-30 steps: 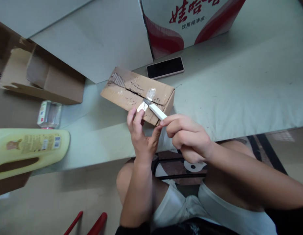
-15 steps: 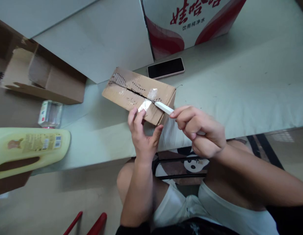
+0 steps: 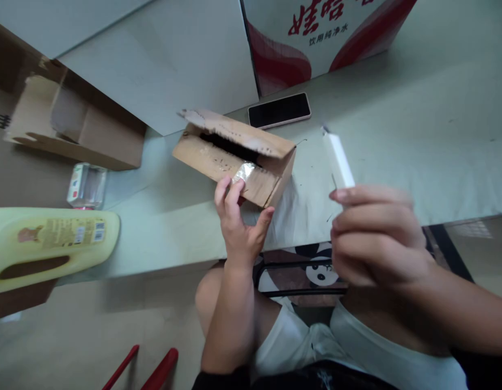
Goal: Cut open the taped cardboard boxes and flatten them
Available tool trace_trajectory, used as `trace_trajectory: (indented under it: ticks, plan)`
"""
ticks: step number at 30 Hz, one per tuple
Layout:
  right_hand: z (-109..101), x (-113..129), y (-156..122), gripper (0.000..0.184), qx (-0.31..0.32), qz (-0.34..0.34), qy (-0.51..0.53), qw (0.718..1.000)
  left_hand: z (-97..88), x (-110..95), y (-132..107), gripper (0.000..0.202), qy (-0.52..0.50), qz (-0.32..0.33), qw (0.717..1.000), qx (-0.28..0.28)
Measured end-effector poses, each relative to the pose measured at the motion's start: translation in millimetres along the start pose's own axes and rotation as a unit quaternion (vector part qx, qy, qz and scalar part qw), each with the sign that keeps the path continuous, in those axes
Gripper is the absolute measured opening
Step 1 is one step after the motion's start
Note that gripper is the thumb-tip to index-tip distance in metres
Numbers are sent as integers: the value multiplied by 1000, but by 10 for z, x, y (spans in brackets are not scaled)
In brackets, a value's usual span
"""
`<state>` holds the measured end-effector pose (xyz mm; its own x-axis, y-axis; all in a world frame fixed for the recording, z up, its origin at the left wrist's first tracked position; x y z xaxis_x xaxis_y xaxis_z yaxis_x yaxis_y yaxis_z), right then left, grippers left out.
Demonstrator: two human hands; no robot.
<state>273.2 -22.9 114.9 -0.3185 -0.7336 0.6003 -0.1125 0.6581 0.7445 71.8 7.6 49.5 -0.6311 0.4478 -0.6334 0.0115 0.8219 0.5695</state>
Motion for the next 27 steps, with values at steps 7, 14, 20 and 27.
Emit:
trace_trajectory:
  ticks: [7, 14, 20, 27]
  plan:
    - [-68, -573, 113, 14, -55, 20, -232, 971, -37, -62, 31, 60, 12, 7, 1000, -11]
    - [410, -1413, -387, 27, 251, 242, -388, 854, -186, 1, -4, 56, -48, -44, 997, -37]
    - [574, -1405, -458, 31, 310, 261, -414, 815, -496, 332, -70, 65, -148, -75, 974, -157]
    - [728, -1250, -453, 30, 306, 210, -369, 852, -892, 652, -87, 52, -189, -179, 915, -308]
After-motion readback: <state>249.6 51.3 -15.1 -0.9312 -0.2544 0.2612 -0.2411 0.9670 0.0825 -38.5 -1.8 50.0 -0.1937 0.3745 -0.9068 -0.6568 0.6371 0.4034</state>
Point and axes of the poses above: each hand's wrist, its own y-axis towards the middle knuckle, its own z-axis out of the palm, x = y × z, the point moved 10 cm from there along y, towards the middle knuckle, and after that the axes turned 6 degrees about -y, right-handed, at the moved point
